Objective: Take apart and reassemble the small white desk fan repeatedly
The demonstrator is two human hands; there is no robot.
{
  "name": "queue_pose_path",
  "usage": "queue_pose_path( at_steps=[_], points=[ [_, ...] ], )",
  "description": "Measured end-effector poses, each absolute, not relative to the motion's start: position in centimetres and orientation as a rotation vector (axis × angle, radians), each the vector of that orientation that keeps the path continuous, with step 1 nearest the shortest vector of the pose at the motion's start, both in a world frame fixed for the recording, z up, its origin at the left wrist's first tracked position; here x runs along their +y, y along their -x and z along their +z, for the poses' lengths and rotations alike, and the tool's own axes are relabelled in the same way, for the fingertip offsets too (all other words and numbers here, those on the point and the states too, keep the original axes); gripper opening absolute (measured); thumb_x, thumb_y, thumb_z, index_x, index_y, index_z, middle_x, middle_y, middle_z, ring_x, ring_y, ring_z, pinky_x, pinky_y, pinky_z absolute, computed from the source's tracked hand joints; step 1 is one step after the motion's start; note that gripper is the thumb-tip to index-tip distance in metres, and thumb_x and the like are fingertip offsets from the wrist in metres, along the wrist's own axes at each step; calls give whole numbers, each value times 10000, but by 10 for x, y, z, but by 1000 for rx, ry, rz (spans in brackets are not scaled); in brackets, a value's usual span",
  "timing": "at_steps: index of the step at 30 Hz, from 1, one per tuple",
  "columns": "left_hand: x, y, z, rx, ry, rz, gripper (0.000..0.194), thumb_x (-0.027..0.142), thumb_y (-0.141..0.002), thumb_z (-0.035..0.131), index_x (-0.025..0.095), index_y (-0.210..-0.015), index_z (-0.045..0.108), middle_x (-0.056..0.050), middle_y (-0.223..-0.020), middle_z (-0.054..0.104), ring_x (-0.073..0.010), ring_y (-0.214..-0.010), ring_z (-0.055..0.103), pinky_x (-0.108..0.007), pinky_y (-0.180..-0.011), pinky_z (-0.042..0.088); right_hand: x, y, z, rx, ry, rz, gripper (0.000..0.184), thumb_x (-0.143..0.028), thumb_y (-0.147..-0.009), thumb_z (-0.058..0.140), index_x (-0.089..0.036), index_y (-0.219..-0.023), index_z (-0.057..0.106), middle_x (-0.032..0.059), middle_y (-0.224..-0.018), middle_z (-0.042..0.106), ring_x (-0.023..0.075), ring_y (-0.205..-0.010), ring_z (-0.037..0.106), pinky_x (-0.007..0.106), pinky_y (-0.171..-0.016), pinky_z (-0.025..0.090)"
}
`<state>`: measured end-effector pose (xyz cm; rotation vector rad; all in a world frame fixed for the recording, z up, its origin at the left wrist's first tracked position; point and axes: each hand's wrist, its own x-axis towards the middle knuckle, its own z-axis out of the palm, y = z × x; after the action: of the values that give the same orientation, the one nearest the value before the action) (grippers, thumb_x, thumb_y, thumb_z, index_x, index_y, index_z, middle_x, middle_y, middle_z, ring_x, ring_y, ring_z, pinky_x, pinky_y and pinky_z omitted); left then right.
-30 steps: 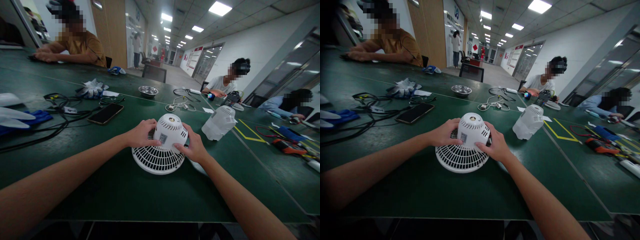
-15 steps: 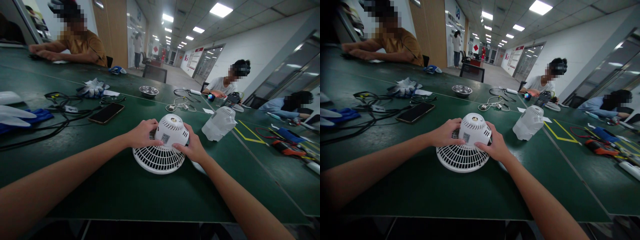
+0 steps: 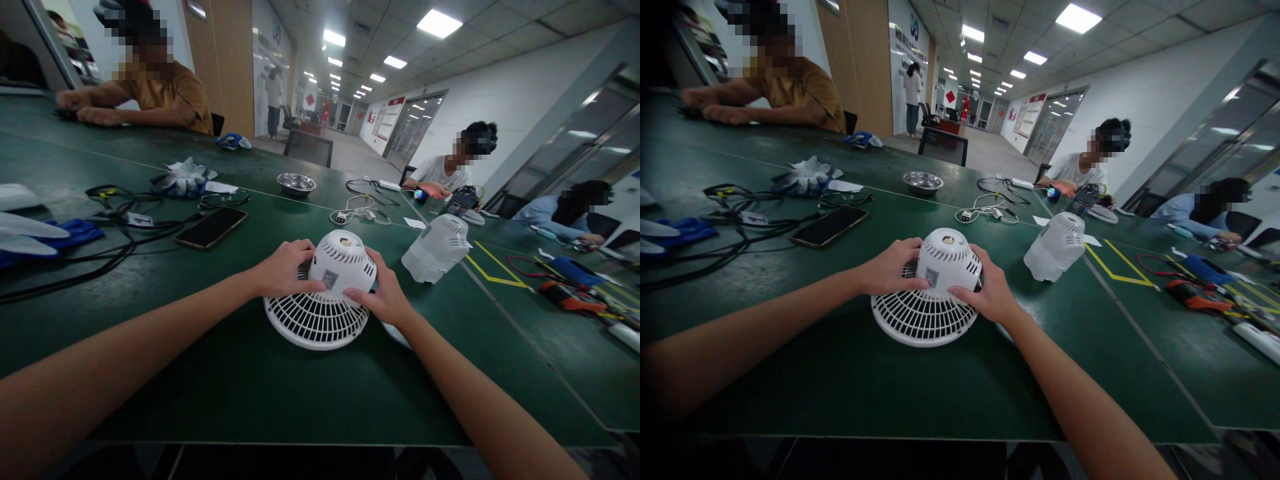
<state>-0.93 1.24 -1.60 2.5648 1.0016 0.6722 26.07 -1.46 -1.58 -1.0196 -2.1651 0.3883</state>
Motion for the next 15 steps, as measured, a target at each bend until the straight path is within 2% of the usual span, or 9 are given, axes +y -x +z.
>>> queue_pose_path(
  at_steps=[8,15],
  points=[
    [11,10,-15,991,-2561,673,574,634,-837,587,209,-1220,629,-109,-1247,563,-312,-1144,518,-502,-973,390,-18,-259,-16,-2162,1039,323,806,-504,-761,746,-261,-1427,363,120,-1352,579,331,-1157,604,524,-987,484],
    [11,9,-16,1033,-2639,674,694,670,-755,656,186,-1249,605,-127,-1267,571,-333,-1138,523,-514,-965,400,-19,-260,-16,-2229,1022,207,869,-537,-763,730,-238,-1465,314,146,-1423,510,358,-1233,553,552,-1036,448]
  ],
)
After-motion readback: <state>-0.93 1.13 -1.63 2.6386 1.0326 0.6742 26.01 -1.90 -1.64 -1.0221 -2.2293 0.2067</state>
